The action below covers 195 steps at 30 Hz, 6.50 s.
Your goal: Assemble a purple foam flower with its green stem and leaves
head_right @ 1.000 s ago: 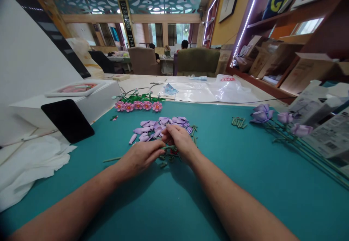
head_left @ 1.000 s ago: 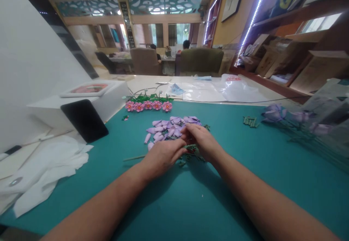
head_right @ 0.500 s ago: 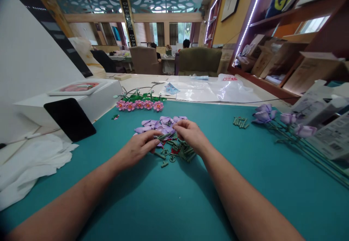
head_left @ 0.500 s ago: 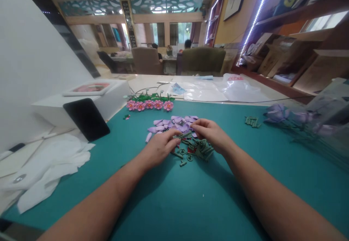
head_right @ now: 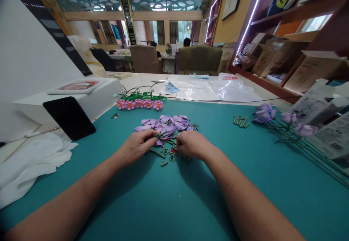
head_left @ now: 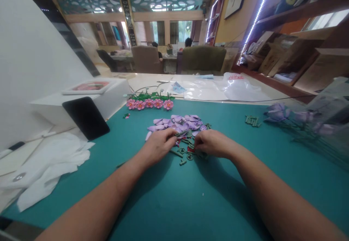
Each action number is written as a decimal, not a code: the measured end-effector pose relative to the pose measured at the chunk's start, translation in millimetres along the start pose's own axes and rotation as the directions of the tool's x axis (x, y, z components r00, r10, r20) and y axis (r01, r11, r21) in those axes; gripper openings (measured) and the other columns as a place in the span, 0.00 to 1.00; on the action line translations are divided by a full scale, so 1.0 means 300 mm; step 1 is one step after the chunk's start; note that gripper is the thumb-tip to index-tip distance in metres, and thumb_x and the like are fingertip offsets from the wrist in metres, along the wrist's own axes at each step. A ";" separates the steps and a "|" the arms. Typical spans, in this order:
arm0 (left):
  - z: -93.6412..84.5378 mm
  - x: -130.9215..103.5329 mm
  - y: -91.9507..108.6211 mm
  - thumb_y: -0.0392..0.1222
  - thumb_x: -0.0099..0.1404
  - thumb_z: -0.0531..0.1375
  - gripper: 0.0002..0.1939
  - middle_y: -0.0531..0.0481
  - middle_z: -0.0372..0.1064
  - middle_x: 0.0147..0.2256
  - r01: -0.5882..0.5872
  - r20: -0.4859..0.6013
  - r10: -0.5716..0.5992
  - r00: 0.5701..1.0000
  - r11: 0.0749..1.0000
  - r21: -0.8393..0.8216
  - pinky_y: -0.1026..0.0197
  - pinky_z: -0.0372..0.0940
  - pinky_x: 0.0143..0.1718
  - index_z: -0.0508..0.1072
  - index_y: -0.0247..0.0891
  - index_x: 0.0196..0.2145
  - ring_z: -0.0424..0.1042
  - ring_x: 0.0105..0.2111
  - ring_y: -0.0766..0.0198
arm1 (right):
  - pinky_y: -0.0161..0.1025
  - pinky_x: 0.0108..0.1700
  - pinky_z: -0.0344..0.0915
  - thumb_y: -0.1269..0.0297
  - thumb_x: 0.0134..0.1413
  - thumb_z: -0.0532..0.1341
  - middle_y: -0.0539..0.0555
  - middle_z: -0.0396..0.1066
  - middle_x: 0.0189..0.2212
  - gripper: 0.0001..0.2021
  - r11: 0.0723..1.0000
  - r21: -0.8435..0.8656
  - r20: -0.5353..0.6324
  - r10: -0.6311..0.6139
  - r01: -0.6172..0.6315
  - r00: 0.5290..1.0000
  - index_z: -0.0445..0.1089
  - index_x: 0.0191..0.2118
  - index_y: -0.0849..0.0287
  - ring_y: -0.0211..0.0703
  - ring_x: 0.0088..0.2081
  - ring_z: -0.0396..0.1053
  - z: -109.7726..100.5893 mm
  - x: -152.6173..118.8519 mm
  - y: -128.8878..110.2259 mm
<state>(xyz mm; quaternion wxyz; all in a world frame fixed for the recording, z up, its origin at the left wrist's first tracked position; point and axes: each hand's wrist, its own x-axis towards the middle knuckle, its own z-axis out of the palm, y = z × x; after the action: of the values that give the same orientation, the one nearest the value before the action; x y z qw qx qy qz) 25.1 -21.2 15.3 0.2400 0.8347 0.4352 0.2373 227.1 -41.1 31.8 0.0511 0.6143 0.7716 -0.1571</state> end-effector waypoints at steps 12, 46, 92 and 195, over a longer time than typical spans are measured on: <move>-0.004 0.003 0.002 0.42 0.62 0.50 0.17 0.51 0.72 0.28 0.035 -0.019 -0.034 0.999 0.996 0.078 0.63 0.60 0.32 0.75 0.38 0.42 0.69 0.30 0.61 | 0.35 0.27 0.51 0.71 0.48 0.57 0.53 0.76 0.35 0.13 0.979 -0.150 -0.057 0.130 -0.137 0.990 0.76 0.36 0.54 0.43 0.34 0.70 -0.016 0.001 0.091; 0.011 0.001 -0.015 0.40 0.63 0.50 0.16 0.49 0.77 0.36 -0.026 -0.010 0.027 1.000 0.994 0.104 0.63 0.61 0.34 0.75 0.39 0.42 0.73 0.35 0.60 | 0.35 0.26 0.48 0.71 0.47 0.58 0.53 0.72 0.28 0.08 0.994 -0.105 -0.005 -0.027 0.026 1.000 0.75 0.32 0.56 0.39 0.29 0.66 0.045 0.021 0.015; 0.019 -0.006 -0.018 0.35 0.61 0.51 0.14 0.49 0.75 0.35 -0.065 0.045 0.058 0.997 0.982 0.175 0.63 0.60 0.34 0.74 0.39 0.39 0.70 0.33 0.62 | 0.37 0.28 0.53 0.69 0.47 0.57 0.58 0.74 0.32 0.08 0.987 -0.154 -0.105 0.023 -0.039 0.994 0.73 0.31 0.59 0.45 0.32 0.69 0.072 0.038 -0.019; 0.034 -0.015 0.002 0.41 0.70 0.50 0.13 0.51 0.73 0.30 -0.068 0.058 0.054 0.997 0.957 0.281 0.65 0.57 0.30 0.74 0.40 0.39 0.70 0.31 0.64 | 0.32 0.25 0.54 0.61 0.49 0.59 0.47 0.64 0.17 0.11 0.733 0.596 -0.521 0.041 0.329 0.852 0.64 0.20 0.58 0.35 0.22 0.59 0.107 0.073 -0.045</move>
<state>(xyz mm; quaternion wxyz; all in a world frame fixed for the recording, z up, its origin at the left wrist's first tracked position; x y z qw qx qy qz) 29.3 -27.4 7.1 0.1217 0.8789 0.4327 0.1594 205.0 -33.3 -2.0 -0.3861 0.5461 0.6964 -0.2603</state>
